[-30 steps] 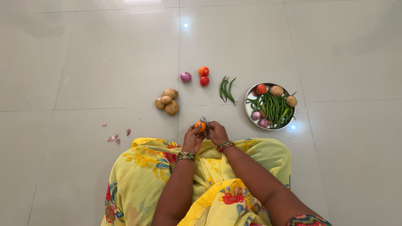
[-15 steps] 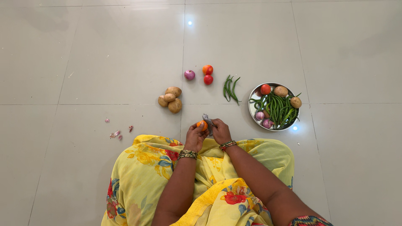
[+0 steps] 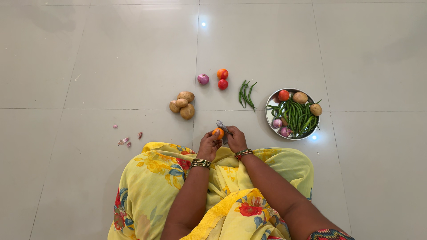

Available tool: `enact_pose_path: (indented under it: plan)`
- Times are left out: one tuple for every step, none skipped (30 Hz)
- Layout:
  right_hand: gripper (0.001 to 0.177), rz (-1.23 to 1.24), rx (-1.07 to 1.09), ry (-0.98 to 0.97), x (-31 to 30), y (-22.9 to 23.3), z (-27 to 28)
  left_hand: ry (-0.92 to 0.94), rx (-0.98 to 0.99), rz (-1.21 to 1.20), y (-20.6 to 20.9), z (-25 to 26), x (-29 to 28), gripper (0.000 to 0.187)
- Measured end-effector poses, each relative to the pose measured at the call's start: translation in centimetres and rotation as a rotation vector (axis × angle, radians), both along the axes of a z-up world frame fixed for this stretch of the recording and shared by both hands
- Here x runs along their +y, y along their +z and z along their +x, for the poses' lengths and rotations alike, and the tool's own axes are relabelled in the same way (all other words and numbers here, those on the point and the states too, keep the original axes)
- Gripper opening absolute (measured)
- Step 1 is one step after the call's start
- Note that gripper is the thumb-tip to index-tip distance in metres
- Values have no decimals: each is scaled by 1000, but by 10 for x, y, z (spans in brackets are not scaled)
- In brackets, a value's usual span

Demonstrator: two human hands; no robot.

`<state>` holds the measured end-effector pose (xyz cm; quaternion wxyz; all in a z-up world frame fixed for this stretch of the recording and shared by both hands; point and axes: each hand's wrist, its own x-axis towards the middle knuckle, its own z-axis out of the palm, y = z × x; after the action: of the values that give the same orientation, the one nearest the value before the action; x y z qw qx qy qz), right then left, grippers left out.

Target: The person sits on the floor and uses a small knife to peel a tomato, then green beans, and finally an onion. The peeled items are placed on the floor or in a nearby metal tray.

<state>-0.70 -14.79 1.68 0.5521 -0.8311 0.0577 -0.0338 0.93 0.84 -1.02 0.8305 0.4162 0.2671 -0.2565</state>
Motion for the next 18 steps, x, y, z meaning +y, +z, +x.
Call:
enact_pose_path:
  plan:
    - [25,-21,13,11,-1,-3,1,21,-12,-20,-1,1,-1,44]
    - [25,-42,26,21,-1,-5,2,41,-24,-39,-2,1,-2,44]
    - [24,-55,21,25,-1,-7,2,62,-35,-58,-2,2,-3,45]
    - [23,-67,15,30,0,-8,1,83,-21,-63,-1,3,-3,45]
    - [22,-80,8,34,0,-8,1,105,-8,-68,0,3,-3,46]
    - [21,-61,9,16,0,-6,1,126,5,-73,2,4,-2,46]
    - [21,-41,11,-1,1,-4,1,113,12,-53,4,3,-2,47]
    - [21,-21,12,-19,1,-1,1,99,19,-32,5,2,-1,47]
    - [21,-17,12,-20,1,0,1,85,25,-13,5,2,-1,47]
    - [21,-12,12,-22,1,0,1,62,20,-4,5,1,-2,47]
    - [21,-7,14,-24,0,-1,1,39,17,5,5,0,-2,48]
    - [21,-34,21,-3,0,-2,2,16,14,15,4,0,-2,48]
    - [21,-61,27,18,0,-4,2,29,-11,-16,2,0,-2,49]
    - [21,-88,34,38,-1,-5,3,42,-36,-47,1,1,-2,49]
    - [21,-82,40,40,0,-4,2,56,-61,-77,0,1,-2,50]
    - [20,-75,47,42,0,-2,2,80,-40,-63,0,2,-2,50]
    - [20,-70,52,44,1,0,1,104,-21,-51,0,4,-2,50]
    - [20,-45,49,29,2,4,0,129,-2,-38,0,4,-2,49]
